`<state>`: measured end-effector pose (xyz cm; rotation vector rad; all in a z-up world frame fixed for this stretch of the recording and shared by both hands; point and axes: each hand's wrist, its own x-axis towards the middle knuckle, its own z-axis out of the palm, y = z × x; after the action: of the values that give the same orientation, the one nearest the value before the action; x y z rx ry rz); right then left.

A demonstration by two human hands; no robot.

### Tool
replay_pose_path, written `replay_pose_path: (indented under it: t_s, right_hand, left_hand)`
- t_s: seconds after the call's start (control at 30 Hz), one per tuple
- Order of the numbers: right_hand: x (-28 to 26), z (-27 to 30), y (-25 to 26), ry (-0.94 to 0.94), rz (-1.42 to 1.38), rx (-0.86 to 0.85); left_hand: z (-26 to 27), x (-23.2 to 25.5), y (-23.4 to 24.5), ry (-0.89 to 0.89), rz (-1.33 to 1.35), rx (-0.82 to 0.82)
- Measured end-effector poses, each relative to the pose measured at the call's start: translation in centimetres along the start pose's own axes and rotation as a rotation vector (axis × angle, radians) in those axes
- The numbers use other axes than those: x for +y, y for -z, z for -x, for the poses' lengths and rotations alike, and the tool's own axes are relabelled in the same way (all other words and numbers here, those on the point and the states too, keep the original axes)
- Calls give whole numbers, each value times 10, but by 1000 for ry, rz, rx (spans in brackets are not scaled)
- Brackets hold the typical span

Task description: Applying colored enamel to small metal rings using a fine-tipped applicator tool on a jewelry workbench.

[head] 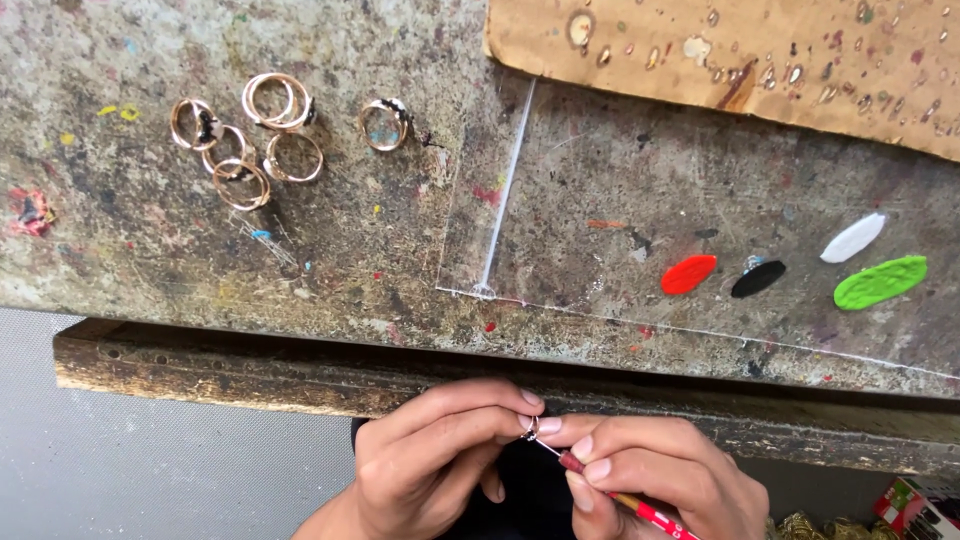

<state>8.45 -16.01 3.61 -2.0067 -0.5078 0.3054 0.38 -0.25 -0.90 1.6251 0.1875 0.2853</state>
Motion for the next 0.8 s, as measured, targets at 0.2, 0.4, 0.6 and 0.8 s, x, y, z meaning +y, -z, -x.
replay_pose_path:
  t_s: [0.2, 0.4, 0.6, 0.8]
  right_hand:
    - [-1, 0, 1, -13, -3, -5]
    - [4, 1, 3, 27, -21, -24]
    - [4, 2, 3, 20, -12, -21]
    - [2, 1, 2, 9, 0, -10]
  left_hand:
    - [0, 0, -1, 7, 15, 6]
    - [-1, 1, 0, -2, 15, 9]
    - [-1, 1, 0, -3, 12, 1]
    - [-1, 0, 1, -7, 1, -3]
